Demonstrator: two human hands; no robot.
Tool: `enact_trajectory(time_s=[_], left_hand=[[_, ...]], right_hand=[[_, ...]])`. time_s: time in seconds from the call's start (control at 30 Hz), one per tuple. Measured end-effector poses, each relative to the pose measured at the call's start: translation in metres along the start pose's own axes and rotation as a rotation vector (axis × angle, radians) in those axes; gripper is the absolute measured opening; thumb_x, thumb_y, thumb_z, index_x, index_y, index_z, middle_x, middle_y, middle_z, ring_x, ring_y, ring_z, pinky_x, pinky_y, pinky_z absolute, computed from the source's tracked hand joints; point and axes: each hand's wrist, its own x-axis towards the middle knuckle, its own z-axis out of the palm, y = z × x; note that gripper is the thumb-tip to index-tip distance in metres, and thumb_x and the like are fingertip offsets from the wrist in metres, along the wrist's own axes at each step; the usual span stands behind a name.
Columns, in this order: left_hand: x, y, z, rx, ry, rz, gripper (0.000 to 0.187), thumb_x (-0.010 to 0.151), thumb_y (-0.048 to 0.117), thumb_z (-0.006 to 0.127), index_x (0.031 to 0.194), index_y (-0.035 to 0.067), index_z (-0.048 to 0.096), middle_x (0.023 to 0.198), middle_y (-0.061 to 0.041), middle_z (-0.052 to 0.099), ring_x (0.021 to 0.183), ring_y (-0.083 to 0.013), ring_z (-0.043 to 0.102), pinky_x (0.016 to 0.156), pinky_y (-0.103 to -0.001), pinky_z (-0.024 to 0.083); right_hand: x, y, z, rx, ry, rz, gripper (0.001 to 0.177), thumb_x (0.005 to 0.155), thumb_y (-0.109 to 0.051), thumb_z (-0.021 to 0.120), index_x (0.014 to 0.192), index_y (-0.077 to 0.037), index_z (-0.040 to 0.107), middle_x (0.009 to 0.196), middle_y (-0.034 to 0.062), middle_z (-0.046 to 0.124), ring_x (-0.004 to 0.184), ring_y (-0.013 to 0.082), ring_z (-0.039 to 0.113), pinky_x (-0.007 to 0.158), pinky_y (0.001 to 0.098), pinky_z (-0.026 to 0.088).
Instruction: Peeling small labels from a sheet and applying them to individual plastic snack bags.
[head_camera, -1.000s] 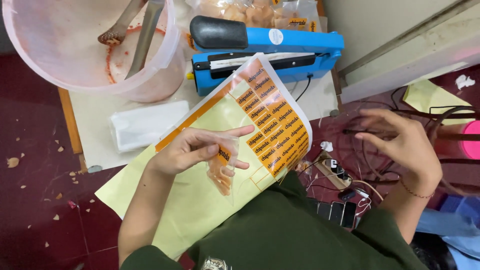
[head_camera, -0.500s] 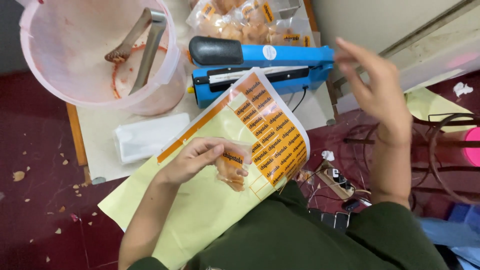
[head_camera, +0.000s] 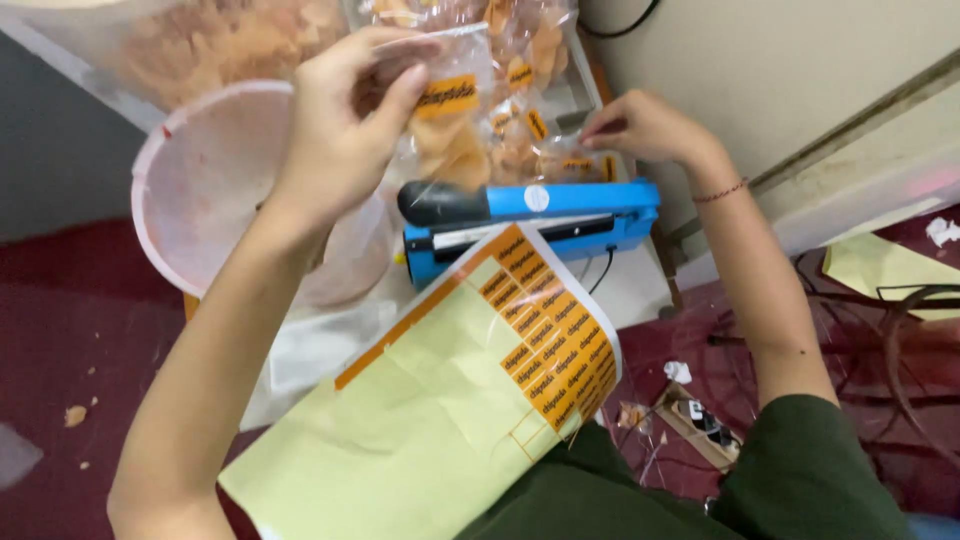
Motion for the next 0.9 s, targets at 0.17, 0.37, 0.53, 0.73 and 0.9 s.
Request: enact_trajectory(time_s=[0.17, 0.37, 0.53, 0.73, 0.9], left_hand=[[0.055, -0.119, 0.019, 0.204, -0.18, -0.194, 0.013, 0.095, 0.005, 0.069, 0.108, 0.009, 0.07, 0.099, -0.004, 0.072, 0.085, -0.0119, 0.066, 0.074, -0.026, 0.055], [0.083, -0.195, 0.042, 0.399, -0.464, -0.437, 0.017, 0.099, 0.012, 0.061, 0.112, 0.006, 0.071, 0.11, -0.011, 0.074, 0.101, -0.0239, 0.07, 0.089, -0.038, 0.054], [0.084, -0.165, 0.041, 0.549, -0.401, -0.448, 0.067, 0.092, -0.006, 0.045, 0.156, 0.014, 0.038, 0.155, -0.022, 0.043, 0.141, -0.0391, 0.043, 0.11, -0.047, 0.041], [0.077, -0.194, 0.03, 0.611, -0.221, -0.251, 0.026, 0.094, 0.0, 0.053, 0.116, -0.005, 0.064, 0.125, -0.023, 0.065, 0.12, -0.0386, 0.06, 0.097, -0.049, 0.05], [0.072, -0.167, 0.02, 0.516, -0.059, -0.126, 0.027, 0.091, 0.002, 0.058, 0.116, 0.0, 0.069, 0.12, -0.018, 0.069, 0.119, -0.0341, 0.061, 0.104, -0.048, 0.045]], right_hand=[[0.009, -0.038, -0.023, 0.026, 0.057, 0.115, 0.03, 0.102, -0.032, 0.064, 0.113, -0.009, 0.079, 0.089, 0.0032, 0.073, 0.074, 0.0132, 0.055, 0.066, 0.032, 0.041], [0.09, -0.003, -0.02, -0.017, 0.394, 0.008, 0.026, 0.103, -0.018, 0.059, 0.124, -0.002, 0.063, 0.114, 0.0136, 0.066, 0.1, 0.0279, 0.059, 0.083, 0.042, 0.046], [0.137, 0.006, -0.018, -0.019, 0.468, 0.125, 0.035, 0.101, -0.019, 0.056, 0.131, -0.002, 0.059, 0.126, 0.0228, 0.06, 0.113, 0.039, 0.061, 0.086, 0.0499, 0.052], [0.163, -0.017, -0.027, -0.175, 0.486, 0.039, 0.08, 0.091, -0.045, 0.079, 0.155, -0.017, 0.04, 0.153, 0.0273, 0.04, 0.138, 0.0468, 0.041, 0.107, 0.0656, 0.04], [0.183, 0.002, -0.014, -0.823, 0.872, -0.299, 0.033, 0.106, -0.034, 0.065, 0.077, -0.018, 0.065, 0.063, -0.0027, 0.062, 0.056, 0.0133, 0.056, 0.05, 0.0287, 0.041]])
